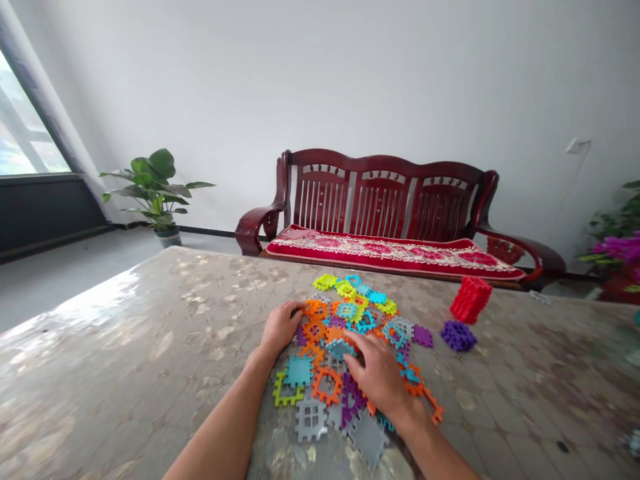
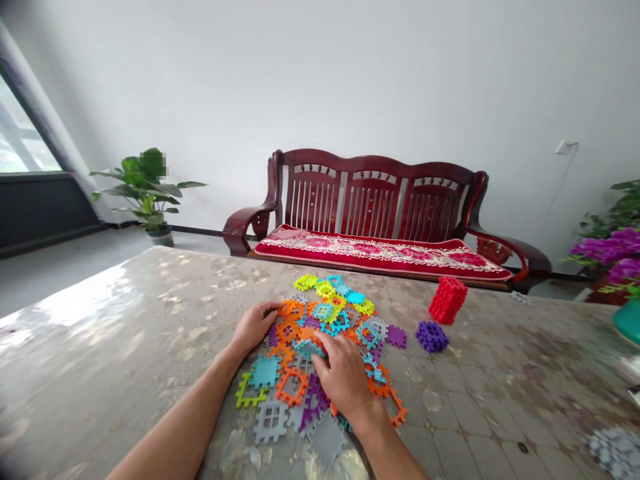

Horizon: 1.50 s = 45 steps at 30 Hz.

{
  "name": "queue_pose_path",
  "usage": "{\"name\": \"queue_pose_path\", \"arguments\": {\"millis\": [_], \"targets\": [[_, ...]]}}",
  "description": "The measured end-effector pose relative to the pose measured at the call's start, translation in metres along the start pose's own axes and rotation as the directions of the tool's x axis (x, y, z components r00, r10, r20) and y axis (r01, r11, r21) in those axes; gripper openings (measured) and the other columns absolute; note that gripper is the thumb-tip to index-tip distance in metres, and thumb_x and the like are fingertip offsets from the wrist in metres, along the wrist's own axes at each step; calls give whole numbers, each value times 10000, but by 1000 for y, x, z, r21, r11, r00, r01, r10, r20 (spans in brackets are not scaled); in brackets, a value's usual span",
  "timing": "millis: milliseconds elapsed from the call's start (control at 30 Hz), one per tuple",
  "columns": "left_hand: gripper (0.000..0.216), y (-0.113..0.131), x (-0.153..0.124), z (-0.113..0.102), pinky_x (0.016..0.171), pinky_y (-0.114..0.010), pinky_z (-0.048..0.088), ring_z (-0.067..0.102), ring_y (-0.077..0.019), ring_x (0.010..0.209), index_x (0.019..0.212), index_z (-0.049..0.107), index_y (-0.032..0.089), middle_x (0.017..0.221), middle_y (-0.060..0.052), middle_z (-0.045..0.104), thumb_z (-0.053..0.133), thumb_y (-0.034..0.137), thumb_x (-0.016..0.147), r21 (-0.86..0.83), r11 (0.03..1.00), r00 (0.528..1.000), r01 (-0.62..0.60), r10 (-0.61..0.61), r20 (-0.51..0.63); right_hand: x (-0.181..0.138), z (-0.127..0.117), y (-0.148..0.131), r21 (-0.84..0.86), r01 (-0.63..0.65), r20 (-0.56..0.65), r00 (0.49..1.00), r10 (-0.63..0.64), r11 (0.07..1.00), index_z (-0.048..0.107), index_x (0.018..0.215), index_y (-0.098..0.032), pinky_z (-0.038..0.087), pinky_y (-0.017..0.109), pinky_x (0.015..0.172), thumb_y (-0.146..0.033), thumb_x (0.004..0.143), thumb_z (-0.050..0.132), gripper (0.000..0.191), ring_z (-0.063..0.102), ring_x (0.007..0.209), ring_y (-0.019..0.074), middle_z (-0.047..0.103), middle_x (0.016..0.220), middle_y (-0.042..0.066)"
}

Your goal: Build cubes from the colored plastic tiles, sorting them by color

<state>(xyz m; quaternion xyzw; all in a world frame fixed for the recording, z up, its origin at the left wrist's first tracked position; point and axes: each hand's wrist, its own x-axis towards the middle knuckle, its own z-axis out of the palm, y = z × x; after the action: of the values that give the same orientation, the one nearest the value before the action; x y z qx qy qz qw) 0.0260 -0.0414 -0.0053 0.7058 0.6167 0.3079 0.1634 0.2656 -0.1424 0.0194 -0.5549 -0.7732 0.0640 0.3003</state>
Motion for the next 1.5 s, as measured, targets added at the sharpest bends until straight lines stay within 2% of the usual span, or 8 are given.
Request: {"name": "queue_pose_path", "arguments": {"millis": [167, 333, 500, 767, 933, 1067, 1267, 1500], "targets": [[263, 0, -1, -1, 899, -284, 473, 661, -185, 988, 972, 716, 232, 1047, -22, 742, 489, 245, 841, 1, 1000, 1000, -5, 5, -11, 10, 11, 25, 121, -103, -192, 973, 125, 987, 541, 1310, -221, 502, 390, 892, -285, 868, 532, 446, 636, 1026, 237, 678, 1156, 86], [235, 2, -1, -3, 868, -267, 480, 665, -177, 942, 929, 719, 229, 1000, -14, 746, 509, 245, 825, -25, 1000, 999, 12, -13, -35, 11, 5, 32, 152, 4, -374, 926, 53, 988, 599, 1218, -207, 453, 449, 978, -340, 894, 505, 363, 580, 1120, 250, 654, 1188, 110], [289, 4, -1, -7, 798, -254, 490, 676, -172, 847, 999, 715, 199, 952, -23, 752, 486, 222, 824, -72, 988, 985, 138, -144, -92, 4, -5, 21, 64, 129, -285, 953, -105, 990, 640, 1135, -242, 421, 433, 993, -289, 909, 501, 269, 559, 1114, 231, 663, 1165, 67], [342, 5, -2, -9, 859, -272, 478, 669, -191, 920, 947, 727, 193, 1017, -42, 738, 447, 109, 771, -11, 993, 984, 121, -122, -132, -1, -6, 8, -211, 158, -111, 977, -184, 965, 619, 1203, -280, 307, 513, 1063, -315, 865, 602, 340, 453, 1237, 293, 599, 1305, 41], [344, 5, -1, -9, 869, -270, 478, 666, -182, 922, 947, 723, 205, 1018, -38, 741, 446, 104, 770, -3, 993, 985, 119, -118, -125, -3, -12, -1, -142, 214, -28, 975, -220, 966, 677, 990, -280, 348, 437, 1005, -296, 891, 578, 140, 566, 1033, 217, 686, 1089, 13], [344, 5, -1, -8, 874, -267, 482, 665, -173, 919, 941, 722, 208, 1018, -34, 743, 451, 88, 766, -12, 992, 985, 123, -123, -124, -3, -16, -5, -92, 243, -62, 966, -250, 966, 647, 762, -235, 385, 371, 887, -250, 935, 475, 245, 566, 811, 170, 682, 814, 6], [377, 1, -1, -7, 892, -258, 484, 658, -160, 945, 913, 717, 214, 1006, -19, 742, 444, 33, 726, -30, 995, 988, 98, -101, -116, -4, -15, 2, -75, 259, -188, 945, -268, 963, 677, 843, -243, 377, 373, 935, -252, 935, 446, 248, 575, 925, 191, 700, 925, 25], [356, -1, 0, -7, 934, -281, 472, 648, -169, 959, 776, 709, 221, 993, -12, 729, 436, 22, 666, -5, 999, 997, 32, -32, -69, 4, -21, 31, -115, 15, -297, 954, -49, 993, 694, 926, -237, 414, 356, 879, -301, 960, 398, 305, 594, 932, 198, 717, 952, 38]]}}
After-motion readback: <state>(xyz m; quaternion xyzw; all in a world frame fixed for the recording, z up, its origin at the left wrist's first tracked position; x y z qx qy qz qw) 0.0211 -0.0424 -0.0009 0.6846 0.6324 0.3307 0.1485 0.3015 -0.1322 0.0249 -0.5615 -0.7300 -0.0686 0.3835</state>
